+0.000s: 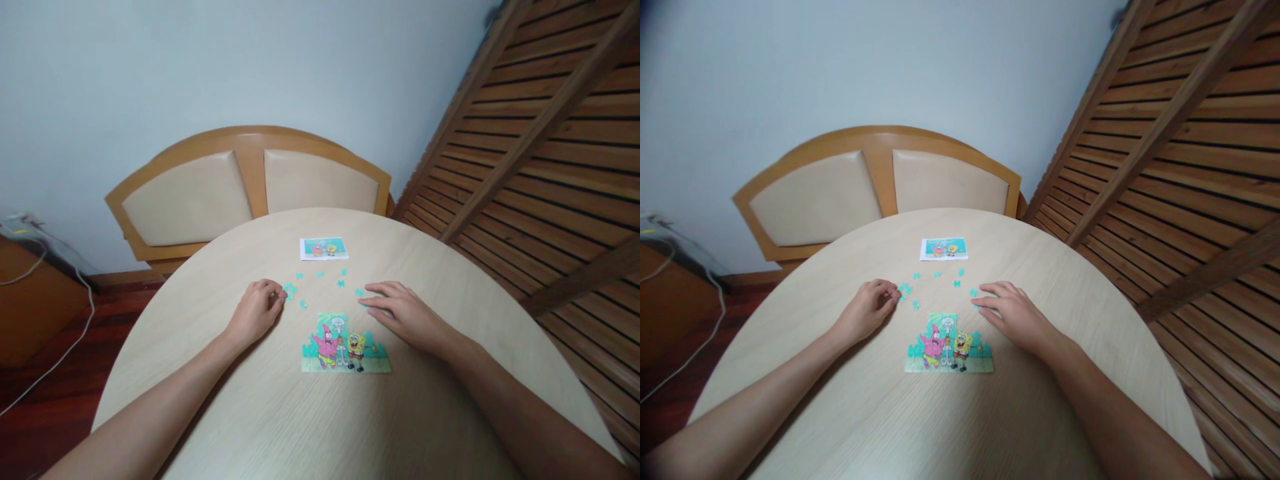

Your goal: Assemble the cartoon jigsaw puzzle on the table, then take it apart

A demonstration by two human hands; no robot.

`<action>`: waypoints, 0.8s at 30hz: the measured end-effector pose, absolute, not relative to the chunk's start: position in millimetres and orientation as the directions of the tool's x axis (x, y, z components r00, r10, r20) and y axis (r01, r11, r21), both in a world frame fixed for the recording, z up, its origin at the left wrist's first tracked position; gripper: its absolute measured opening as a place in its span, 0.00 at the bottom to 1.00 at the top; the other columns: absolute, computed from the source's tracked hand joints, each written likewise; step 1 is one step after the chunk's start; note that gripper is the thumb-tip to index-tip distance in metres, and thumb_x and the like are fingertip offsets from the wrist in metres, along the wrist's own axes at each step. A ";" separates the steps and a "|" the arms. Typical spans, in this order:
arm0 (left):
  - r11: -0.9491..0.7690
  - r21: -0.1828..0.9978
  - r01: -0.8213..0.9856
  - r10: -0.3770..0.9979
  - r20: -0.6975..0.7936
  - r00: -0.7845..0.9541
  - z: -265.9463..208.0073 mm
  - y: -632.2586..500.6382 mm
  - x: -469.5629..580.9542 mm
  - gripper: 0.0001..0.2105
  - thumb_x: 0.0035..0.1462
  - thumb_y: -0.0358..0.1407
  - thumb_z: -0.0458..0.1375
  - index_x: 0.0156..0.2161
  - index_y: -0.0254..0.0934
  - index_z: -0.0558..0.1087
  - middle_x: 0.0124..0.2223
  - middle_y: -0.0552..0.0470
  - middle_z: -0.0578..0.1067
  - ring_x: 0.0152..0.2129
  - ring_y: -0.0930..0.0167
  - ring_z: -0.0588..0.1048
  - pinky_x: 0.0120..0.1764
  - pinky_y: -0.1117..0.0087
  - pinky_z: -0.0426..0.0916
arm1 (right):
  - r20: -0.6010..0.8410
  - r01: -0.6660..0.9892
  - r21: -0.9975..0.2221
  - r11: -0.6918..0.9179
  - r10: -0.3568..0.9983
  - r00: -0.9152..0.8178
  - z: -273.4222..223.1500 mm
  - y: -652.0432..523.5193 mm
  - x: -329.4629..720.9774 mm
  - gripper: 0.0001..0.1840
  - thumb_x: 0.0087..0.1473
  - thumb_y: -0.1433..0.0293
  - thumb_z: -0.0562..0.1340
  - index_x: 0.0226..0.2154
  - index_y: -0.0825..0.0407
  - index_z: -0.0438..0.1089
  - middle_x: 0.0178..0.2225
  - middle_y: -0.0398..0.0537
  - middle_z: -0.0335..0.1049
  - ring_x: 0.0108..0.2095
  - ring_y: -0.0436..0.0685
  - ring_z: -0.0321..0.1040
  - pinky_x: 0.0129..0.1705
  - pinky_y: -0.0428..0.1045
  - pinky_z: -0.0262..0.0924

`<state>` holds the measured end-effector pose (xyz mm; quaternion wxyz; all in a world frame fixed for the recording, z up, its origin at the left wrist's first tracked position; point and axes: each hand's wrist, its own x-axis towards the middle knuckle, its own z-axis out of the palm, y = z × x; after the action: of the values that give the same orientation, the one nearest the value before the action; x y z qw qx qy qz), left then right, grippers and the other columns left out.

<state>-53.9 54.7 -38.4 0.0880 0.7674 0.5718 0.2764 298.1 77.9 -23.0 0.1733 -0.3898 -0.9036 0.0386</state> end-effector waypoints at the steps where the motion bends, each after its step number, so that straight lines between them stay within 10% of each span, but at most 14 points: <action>1: -0.328 0.447 0.832 0.926 0.327 0.189 -38.1 53.9 -52.2 0.07 0.60 0.33 0.54 0.37 0.37 0.74 0.43 0.45 0.76 0.42 0.61 0.73 0.49 0.56 0.67 | 0.298 0.693 -0.202 0.692 0.718 -0.629 -23.9 79.6 299.1 0.15 0.64 0.69 0.58 0.48 0.45 0.78 0.55 0.55 0.72 0.55 0.63 0.67 0.55 0.62 0.62; 24: -0.768 0.401 0.500 0.610 0.218 0.761 -19.0 1.8 -2.7 0.25 0.60 0.41 0.61 0.61 0.43 0.65 0.64 0.43 0.66 0.62 0.56 0.63 0.63 0.50 0.58 | 0.100 0.850 -0.363 0.381 0.923 -0.371 2.0 122.6 237.3 0.13 0.56 0.65 0.65 0.43 0.51 0.78 0.46 0.51 0.79 0.49 0.61 0.73 0.52 0.53 0.62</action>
<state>-2.7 1.8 -19.0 0.1614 0.9245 0.3004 0.1704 237.3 122.6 2.0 0.1444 -0.5418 -0.8183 0.1260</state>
